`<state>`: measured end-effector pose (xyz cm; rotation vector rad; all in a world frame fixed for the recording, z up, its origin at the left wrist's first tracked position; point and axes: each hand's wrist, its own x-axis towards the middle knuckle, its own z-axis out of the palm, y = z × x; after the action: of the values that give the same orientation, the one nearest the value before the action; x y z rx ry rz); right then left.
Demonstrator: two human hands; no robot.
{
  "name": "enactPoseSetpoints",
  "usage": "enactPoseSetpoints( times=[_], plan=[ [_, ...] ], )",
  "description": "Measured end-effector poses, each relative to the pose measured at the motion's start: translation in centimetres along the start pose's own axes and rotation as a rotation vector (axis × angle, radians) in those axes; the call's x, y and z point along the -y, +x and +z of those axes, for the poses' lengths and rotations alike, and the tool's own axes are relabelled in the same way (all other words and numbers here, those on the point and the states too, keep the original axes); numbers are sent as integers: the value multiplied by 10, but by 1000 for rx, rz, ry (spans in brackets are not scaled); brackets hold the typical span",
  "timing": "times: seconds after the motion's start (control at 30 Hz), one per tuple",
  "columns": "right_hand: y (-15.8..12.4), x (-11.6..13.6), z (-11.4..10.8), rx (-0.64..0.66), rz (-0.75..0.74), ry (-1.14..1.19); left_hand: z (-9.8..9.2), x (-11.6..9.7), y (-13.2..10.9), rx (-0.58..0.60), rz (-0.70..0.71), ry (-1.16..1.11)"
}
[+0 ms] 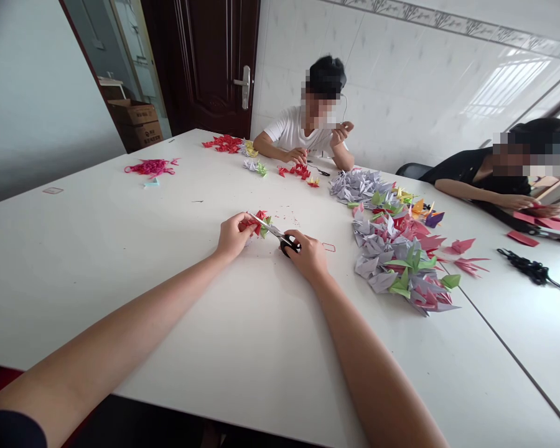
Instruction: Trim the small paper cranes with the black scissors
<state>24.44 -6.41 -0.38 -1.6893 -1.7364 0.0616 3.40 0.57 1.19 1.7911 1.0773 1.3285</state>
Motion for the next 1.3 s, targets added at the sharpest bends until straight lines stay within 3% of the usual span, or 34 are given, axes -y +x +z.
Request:
enactPoseSetpoints(
  times=[1.3],
  plan=[
    [0, 1, -2, 14, 21, 14, 1, -1, -1, 55, -24, -8]
  ],
)
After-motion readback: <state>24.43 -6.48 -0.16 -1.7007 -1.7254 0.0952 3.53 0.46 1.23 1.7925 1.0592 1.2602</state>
